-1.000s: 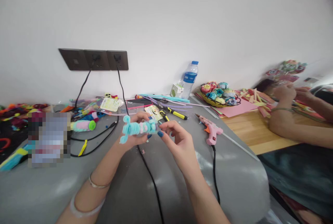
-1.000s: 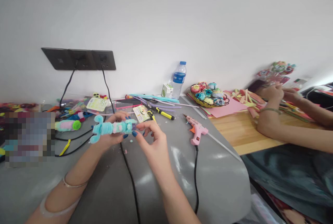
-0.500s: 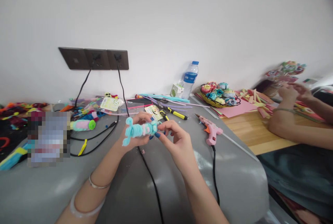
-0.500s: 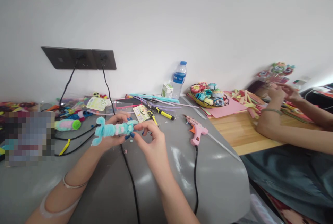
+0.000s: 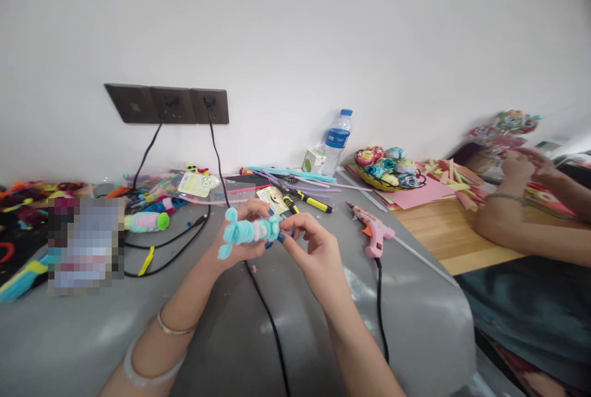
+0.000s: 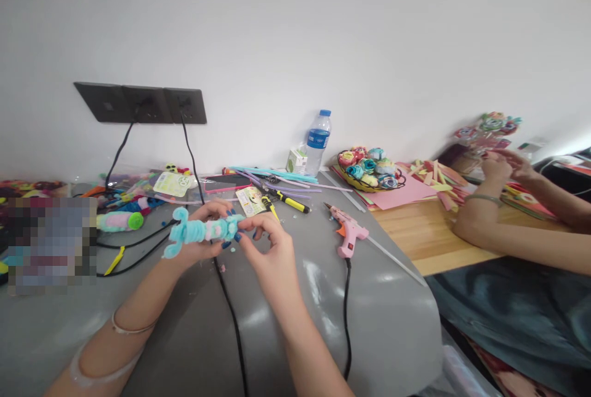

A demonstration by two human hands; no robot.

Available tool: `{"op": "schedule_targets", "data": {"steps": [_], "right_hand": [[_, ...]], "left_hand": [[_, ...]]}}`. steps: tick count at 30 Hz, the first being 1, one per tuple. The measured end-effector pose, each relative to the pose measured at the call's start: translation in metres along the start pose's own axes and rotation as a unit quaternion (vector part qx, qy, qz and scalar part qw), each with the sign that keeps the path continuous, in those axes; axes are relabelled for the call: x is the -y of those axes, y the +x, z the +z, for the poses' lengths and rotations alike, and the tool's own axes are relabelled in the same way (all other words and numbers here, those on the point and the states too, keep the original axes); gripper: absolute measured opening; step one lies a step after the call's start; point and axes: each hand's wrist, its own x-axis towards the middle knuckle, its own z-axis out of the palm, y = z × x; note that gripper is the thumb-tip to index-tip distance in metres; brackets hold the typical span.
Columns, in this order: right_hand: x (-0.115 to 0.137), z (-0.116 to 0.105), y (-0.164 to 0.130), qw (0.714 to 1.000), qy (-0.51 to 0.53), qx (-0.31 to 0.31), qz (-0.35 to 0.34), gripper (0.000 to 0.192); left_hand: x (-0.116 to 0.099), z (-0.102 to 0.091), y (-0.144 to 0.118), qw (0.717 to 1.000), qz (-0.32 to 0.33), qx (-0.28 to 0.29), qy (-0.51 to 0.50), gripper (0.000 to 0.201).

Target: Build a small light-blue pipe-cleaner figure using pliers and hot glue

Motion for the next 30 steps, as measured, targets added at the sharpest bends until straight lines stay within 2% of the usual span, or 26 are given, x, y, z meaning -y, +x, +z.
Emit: {"op": "schedule_targets", "data": {"steps": [8, 13, 19, 25, 30], "right_hand": [[-0.0023, -0.0012, -0.0025, 0.999, 0.03, -0.013, 0.014, 0.003], [-0.0046, -0.0019, -0.0028, 0.998, 0.06, -0.027, 0.023, 0.011], [-0.0023, -0.0016, -0.0023, 0.999, 0.035, 0.015, 0.03, 0.007], [0.0036, 0.0007, -0.0009, 1.0, 0.005, 0.003, -0.001, 0.004], [0.0037, 0.0011, -0.0013, 1.0, 0.006, -0.004, -0.003, 0.004]], "left_hand": [[0.0011, 0.0, -0.0011, 1.0, -0.007, 0.003, -0.002, 0.035], [0.0011, -0.0024, -0.0013, 1.0, -0.012, 0.0, 0.01, 0.034], [0.0007, -0.0023, -0.0016, 0.999, -0.04, -0.007, 0.0, 0.033], [0.0003, -0.0011, -0.0006, 0.999, -0.048, -0.012, -0.003, 0.033], [0.0002, -0.0004, -0.0005, 0.999, -0.027, -0.011, -0.019, 0.033]]}}
